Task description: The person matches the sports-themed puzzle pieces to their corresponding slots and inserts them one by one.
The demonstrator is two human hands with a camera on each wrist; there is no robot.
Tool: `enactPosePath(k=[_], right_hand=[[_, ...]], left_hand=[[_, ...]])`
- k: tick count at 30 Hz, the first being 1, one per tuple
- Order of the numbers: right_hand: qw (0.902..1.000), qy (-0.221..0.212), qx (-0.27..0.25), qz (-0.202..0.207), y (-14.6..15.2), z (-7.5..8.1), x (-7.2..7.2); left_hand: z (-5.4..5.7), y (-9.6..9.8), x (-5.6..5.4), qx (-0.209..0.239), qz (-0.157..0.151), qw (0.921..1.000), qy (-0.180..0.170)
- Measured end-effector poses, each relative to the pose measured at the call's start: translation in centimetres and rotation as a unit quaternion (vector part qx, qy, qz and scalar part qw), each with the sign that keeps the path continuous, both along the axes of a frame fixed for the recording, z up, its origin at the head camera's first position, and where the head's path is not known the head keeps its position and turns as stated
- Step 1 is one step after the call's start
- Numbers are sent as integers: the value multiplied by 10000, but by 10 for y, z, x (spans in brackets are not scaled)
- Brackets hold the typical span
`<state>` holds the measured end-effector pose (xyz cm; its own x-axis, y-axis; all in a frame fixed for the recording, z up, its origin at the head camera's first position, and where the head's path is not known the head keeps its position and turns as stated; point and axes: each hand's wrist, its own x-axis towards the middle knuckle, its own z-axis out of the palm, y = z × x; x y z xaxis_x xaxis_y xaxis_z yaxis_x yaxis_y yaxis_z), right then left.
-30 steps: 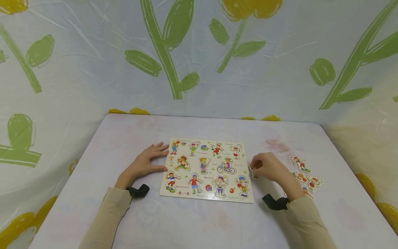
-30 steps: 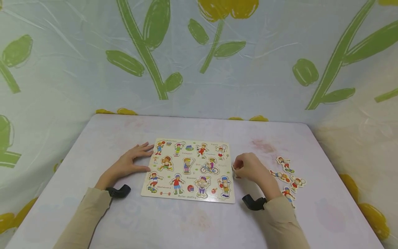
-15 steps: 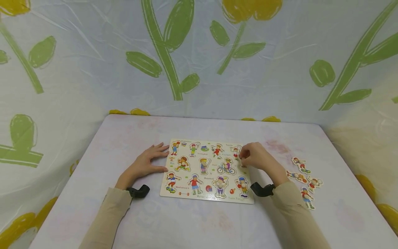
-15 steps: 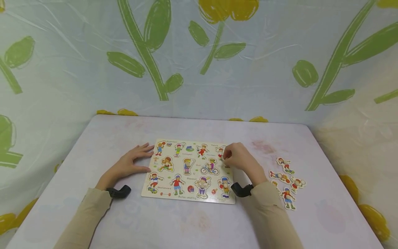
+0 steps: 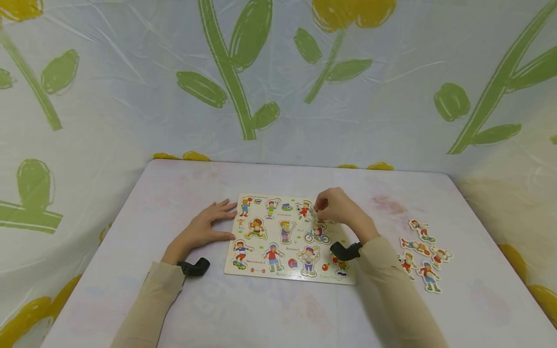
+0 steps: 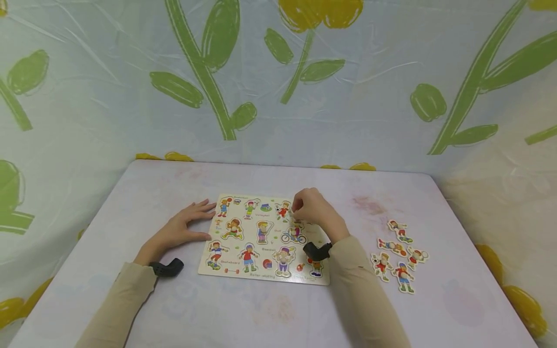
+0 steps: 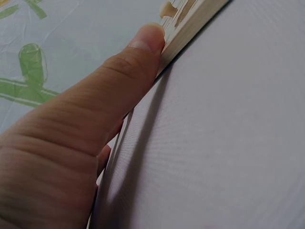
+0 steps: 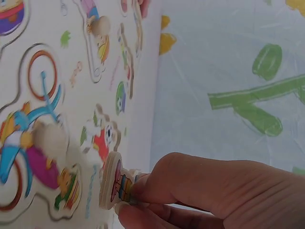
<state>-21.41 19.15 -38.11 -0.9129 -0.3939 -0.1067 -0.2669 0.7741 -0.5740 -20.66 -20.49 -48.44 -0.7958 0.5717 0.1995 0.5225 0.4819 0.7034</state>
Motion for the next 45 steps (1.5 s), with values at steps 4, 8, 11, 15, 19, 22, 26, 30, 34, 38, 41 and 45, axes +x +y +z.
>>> enactPosePath(k=[4,8,11,15,19,22,26,30,34,38,41,45], right_hand=[[9998,60,-48,157,-13,4,-4],[9995,124,-155,241,-26,5,-10],[9993,171,-158,277,-36,5,-15],[9993,174,-117,314,-50,4,-20],[9992,160,-96,361,-63,5,-25],[9990,132,-77,425,-73,5,-27],[9987,121,-123,477,-86,2,-30],[9987,103,-164,475,-97,-7,-34],[9989,44,-147,437,-104,-17,-36],[9993,-74,-118,347,-111,-24,-36],[9995,-140,-122,241,-113,-30,-35],[9995,-206,-213,120,-115,-36,-34]], left_hand=[[1,0,1,-21,26,10000,-42],[1,0,1,-33,39,10000,-75],[1,0,1,-35,27,10000,-82],[1,1,1,-36,20,10000,-54],[0,1,0,-42,20,10000,-23],[1,1,0,-73,23,10000,-32],[1,1,-1,-92,31,9999,-41],[0,0,-1,-79,32,10000,-26],[0,0,-2,-92,46,9999,-35],[0,1,-1,-85,60,9999,-79],[0,1,-1,-70,40,9999,-107],[1,-1,-1,-90,47,9999,-67]])
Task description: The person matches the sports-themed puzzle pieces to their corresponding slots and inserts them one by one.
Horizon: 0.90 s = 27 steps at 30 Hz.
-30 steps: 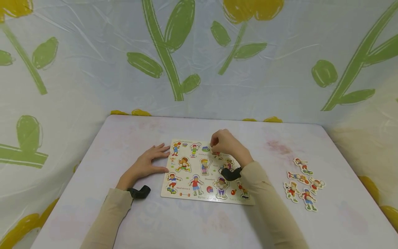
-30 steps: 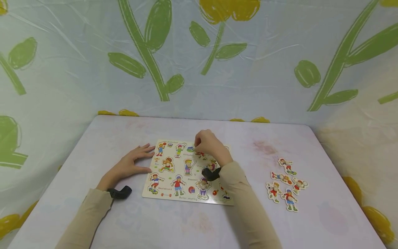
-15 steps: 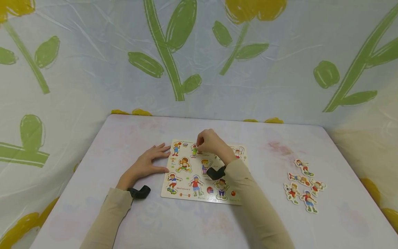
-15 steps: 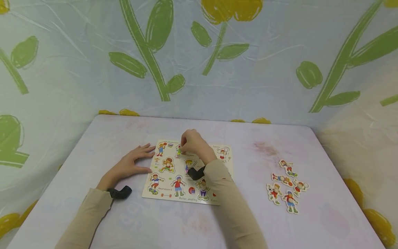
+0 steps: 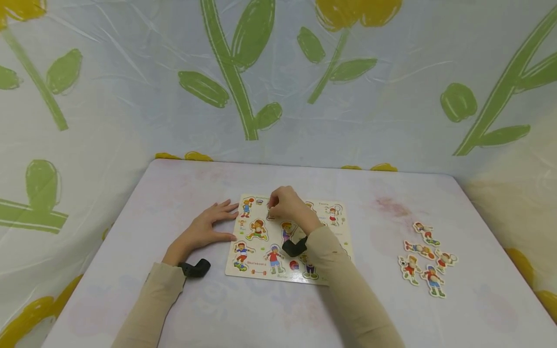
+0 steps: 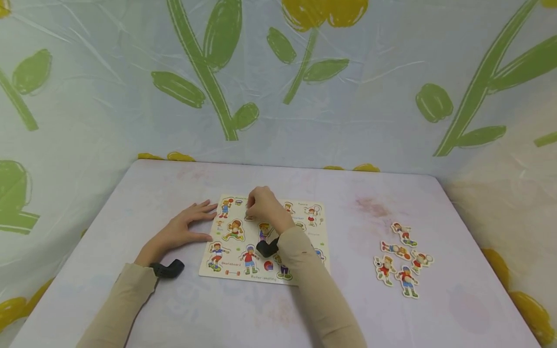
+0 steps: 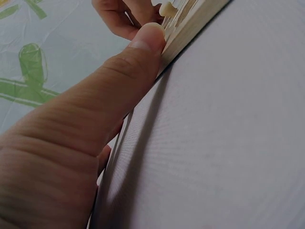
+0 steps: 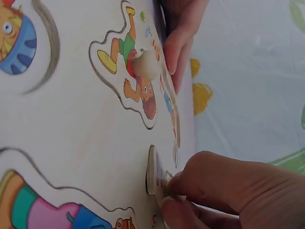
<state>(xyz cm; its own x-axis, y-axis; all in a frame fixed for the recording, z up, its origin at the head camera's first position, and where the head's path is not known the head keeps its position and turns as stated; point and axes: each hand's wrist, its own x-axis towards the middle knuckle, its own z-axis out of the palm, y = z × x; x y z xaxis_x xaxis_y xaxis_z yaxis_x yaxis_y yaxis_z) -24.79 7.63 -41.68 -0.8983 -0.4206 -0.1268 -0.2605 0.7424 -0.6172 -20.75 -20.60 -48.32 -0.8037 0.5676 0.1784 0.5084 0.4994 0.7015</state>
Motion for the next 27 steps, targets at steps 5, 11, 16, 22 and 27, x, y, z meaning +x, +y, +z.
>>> enactPosePath(k=[5,11,16,22,27], right_hand=[[9998,73,-156,59,-1,-2,-1],[9999,87,-133,37,0,-2,1],[9999,78,-48,99,2,2,8],[9994,-1,-230,257,8,12,21],[9966,-268,-636,455,18,17,33]], left_hand=[[3,-1,1,-42,-1,9999,100],[4,0,1,-60,-29,9999,107],[5,1,2,-8,-53,9999,154],[5,2,2,-29,-24,10000,76],[2,3,3,-34,-6,10000,48]])
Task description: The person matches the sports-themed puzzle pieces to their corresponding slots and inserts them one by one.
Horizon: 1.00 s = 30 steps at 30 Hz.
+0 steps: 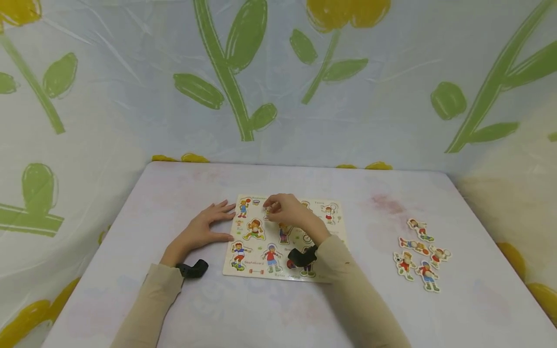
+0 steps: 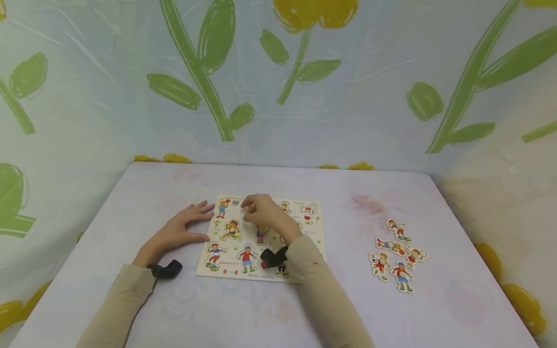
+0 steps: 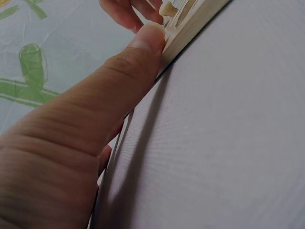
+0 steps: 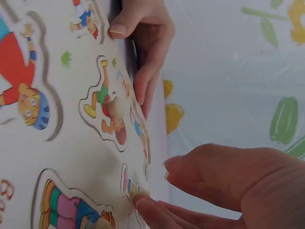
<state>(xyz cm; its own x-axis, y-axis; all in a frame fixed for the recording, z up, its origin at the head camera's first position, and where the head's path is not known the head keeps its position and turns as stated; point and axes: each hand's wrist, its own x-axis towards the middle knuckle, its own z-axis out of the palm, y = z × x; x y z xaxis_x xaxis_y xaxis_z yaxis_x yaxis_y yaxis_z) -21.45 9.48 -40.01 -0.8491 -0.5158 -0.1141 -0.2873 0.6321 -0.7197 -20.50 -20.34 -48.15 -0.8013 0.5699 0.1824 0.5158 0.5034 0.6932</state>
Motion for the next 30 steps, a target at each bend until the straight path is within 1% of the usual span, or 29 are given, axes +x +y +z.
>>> enactPosePath(k=[3,7,10,13,16,20,23,30], right_hand=[[9999,-32,-124,59,6,2,7],[9996,187,-227,56,19,12,19],[9989,442,-129,-3,33,22,29],[9978,645,13,-123,50,27,39],[9966,800,102,-184,69,28,47],[9942,1040,183,-215,93,28,54],[9921,1178,278,-330,111,28,60],[9839,1399,659,-898,152,29,81]], left_hand=[[-1,0,0,12,11,10000,-1],[-3,1,-1,39,-4,10000,37],[-3,1,0,61,-7,10000,47],[-2,1,1,68,-14,10000,29],[-2,0,1,76,-6,10000,28],[-1,-2,2,51,18,9999,89],[-1,-2,2,26,11,10000,90],[-2,1,1,72,-3,10000,40]])
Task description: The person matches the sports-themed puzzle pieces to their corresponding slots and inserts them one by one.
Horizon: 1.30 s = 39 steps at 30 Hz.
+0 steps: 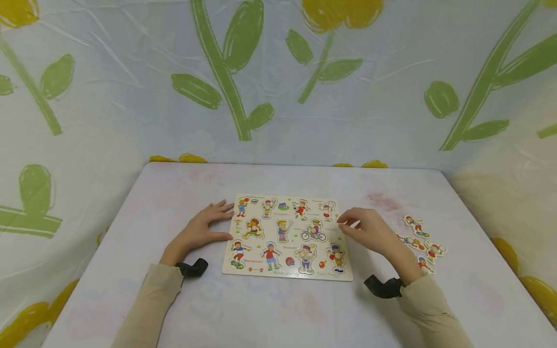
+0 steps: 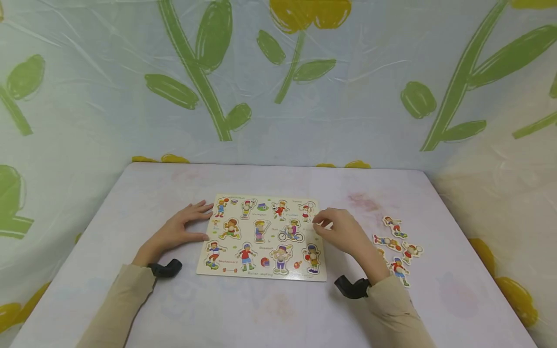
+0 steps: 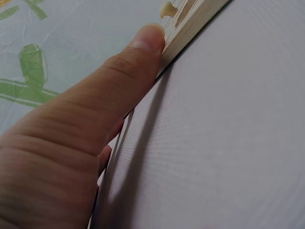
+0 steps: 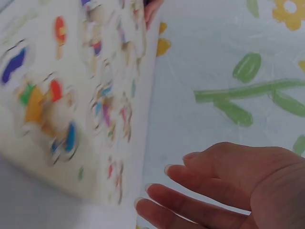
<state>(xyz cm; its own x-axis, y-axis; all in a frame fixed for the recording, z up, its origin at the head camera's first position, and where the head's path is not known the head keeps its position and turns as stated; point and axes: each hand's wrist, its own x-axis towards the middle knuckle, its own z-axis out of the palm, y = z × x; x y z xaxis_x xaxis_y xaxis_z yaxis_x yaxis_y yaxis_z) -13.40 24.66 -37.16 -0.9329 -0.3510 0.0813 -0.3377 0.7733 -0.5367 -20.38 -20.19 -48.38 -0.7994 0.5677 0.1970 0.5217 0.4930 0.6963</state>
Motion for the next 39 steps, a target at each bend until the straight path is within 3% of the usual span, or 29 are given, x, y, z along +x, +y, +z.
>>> enactPosePath(k=[15,25,30,39], right_hand=[[9912,769,333,-1021,78,-9,44],[9860,233,369,-1608,119,-27,64],[9869,-316,290,-1556,125,-34,69],[9831,-381,104,-1786,123,-47,67]], left_hand=[[4,-2,2,-141,126,9998,-96],[4,0,1,-148,73,9998,-98],[2,0,0,-102,76,9999,-70],[2,0,0,-89,82,9999,-81]])
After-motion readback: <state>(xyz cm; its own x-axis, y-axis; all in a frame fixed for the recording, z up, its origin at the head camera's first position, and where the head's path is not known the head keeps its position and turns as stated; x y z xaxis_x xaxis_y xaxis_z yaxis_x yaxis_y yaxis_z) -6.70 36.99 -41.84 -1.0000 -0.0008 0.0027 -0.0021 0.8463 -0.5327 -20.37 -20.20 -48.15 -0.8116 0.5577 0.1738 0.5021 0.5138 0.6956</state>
